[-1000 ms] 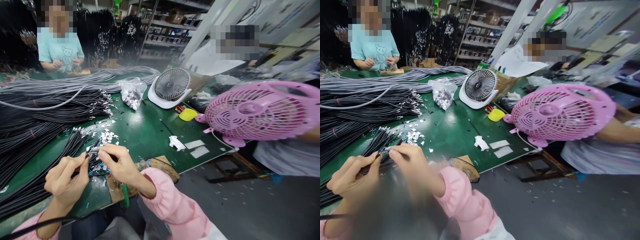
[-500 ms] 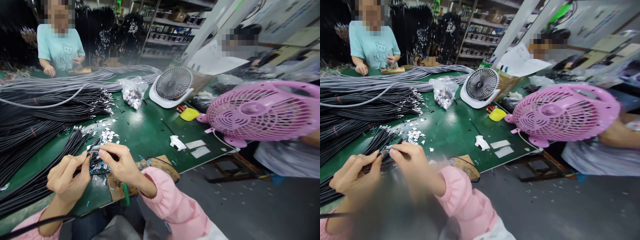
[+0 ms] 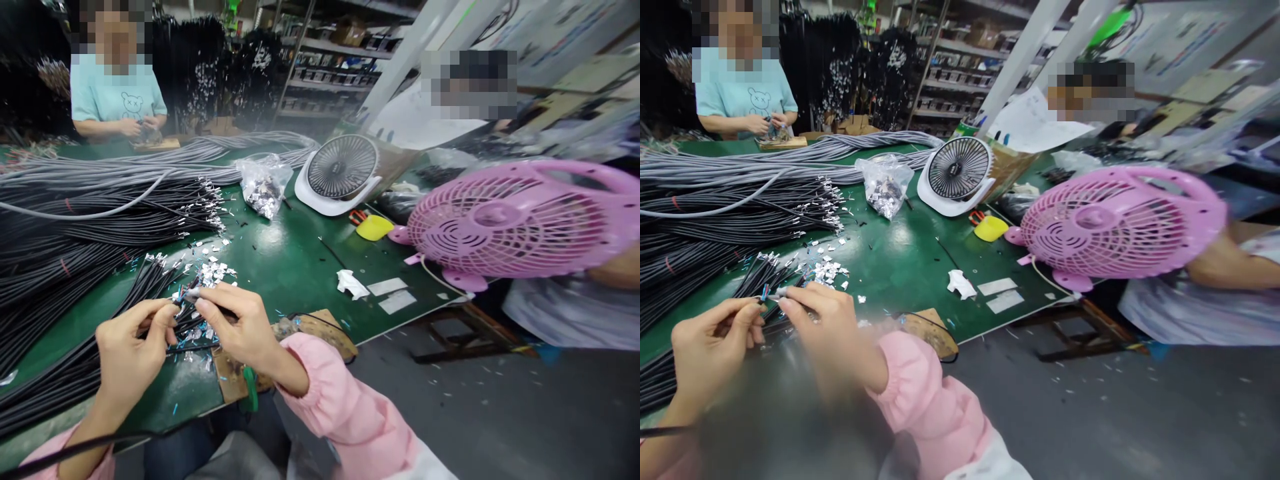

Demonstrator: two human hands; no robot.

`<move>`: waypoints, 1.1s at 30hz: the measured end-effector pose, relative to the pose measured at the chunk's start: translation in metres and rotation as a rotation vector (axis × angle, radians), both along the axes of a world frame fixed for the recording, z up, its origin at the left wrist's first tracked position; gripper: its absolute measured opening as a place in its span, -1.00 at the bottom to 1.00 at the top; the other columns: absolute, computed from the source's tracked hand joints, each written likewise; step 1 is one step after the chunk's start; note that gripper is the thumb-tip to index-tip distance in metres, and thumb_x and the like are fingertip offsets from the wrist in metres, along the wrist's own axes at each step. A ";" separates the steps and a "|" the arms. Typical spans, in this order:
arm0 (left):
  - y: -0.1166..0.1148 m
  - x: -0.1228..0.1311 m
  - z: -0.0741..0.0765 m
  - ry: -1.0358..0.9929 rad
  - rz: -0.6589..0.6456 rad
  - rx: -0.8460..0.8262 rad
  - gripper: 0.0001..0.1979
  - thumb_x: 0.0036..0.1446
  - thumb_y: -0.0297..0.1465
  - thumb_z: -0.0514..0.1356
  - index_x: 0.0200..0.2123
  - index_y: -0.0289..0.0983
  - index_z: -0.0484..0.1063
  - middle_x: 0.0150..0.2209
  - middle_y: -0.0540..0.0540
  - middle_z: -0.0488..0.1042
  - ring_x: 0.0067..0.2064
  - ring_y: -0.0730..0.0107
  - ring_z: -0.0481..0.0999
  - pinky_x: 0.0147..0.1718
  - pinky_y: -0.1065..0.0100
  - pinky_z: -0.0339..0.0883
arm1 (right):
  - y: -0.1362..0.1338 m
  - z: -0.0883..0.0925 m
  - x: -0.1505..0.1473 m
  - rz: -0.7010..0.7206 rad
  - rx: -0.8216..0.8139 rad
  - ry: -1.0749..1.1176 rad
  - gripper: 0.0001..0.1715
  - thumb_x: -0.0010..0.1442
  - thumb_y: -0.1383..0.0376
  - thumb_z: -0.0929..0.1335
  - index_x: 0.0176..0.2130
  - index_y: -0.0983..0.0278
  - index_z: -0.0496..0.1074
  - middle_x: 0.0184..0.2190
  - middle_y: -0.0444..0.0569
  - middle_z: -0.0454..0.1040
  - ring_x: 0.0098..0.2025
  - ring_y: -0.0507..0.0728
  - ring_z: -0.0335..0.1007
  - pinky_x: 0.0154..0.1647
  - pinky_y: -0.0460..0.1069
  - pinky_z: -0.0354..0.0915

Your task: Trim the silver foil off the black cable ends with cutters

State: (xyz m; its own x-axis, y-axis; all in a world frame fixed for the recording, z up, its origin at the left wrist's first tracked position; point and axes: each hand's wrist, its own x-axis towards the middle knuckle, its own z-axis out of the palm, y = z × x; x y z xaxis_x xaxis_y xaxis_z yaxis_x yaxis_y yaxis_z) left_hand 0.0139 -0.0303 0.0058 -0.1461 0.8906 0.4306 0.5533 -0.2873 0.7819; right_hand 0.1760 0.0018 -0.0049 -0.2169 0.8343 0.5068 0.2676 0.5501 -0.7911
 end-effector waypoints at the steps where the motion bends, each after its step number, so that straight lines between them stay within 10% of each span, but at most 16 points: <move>1: 0.001 -0.002 0.004 -0.034 -0.046 -0.066 -0.76 0.20 -0.30 0.15 -0.49 -0.21 0.49 -0.73 0.12 0.40 -0.74 0.56 0.33 -0.72 0.52 0.20 | 0.000 0.000 0.000 -0.004 0.011 0.000 -0.68 0.34 0.27 0.31 -0.20 0.34 0.64 -0.46 -0.02 0.53 -0.46 0.02 0.34 -0.39 -0.07 0.28; 9: 0.015 -0.009 0.017 -0.196 -0.315 -0.467 -0.38 0.11 0.14 0.06 -0.77 -0.16 0.11 -0.88 0.09 0.07 -0.85 0.55 0.03 -0.86 0.44 -0.06 | 0.001 0.002 0.000 0.120 -0.146 0.062 -0.65 0.31 0.25 0.30 -0.39 0.31 0.60 -0.55 -0.09 0.44 -0.49 0.01 0.25 -0.42 -0.07 0.20; 14: 0.013 -0.001 0.012 -0.179 -0.184 -0.362 -0.52 0.13 -0.06 0.13 -0.70 -0.21 0.28 -0.80 0.09 0.19 -0.77 0.57 0.14 -0.77 0.48 0.03 | 0.004 0.004 -0.002 0.081 -0.355 0.154 -0.68 0.17 0.09 0.40 -0.39 0.30 0.49 -0.54 -0.15 0.38 -0.52 -0.02 0.16 -0.49 -0.10 0.14; 20: 0.013 -0.001 0.004 -0.079 -0.161 -0.260 -0.67 0.07 -0.20 0.20 -0.65 -0.22 0.44 -0.73 0.06 0.36 -0.69 0.53 0.28 -0.70 0.49 0.14 | 0.009 0.004 -0.004 0.050 -0.236 0.093 -0.65 0.22 0.12 0.38 -0.48 0.28 0.34 -0.49 -0.12 0.34 -0.43 0.02 0.20 -0.39 -0.07 0.18; 24: 0.015 -0.008 0.003 -0.059 -0.150 -0.195 -0.84 -0.06 -0.22 0.31 -0.48 -0.17 0.62 -0.53 0.00 0.60 -0.54 0.43 0.50 -0.55 0.46 0.34 | 0.013 0.002 -0.002 0.124 -0.430 0.144 -0.78 0.16 0.20 0.39 -0.40 0.28 0.34 -0.48 -0.15 0.33 -0.43 0.01 0.20 -0.39 -0.08 0.17; 33: 0.018 -0.006 0.001 -0.038 -0.142 -0.131 -0.86 -0.04 -0.27 0.28 -0.53 -0.17 0.59 -0.65 0.05 0.49 -0.63 0.45 0.43 -0.63 0.44 0.27 | 0.016 -0.009 -0.007 0.489 -0.864 0.499 -0.40 -0.08 -0.11 0.51 -0.32 0.22 0.25 -0.68 -0.38 -0.02 -0.67 -0.09 -0.18 -0.62 -0.11 -0.13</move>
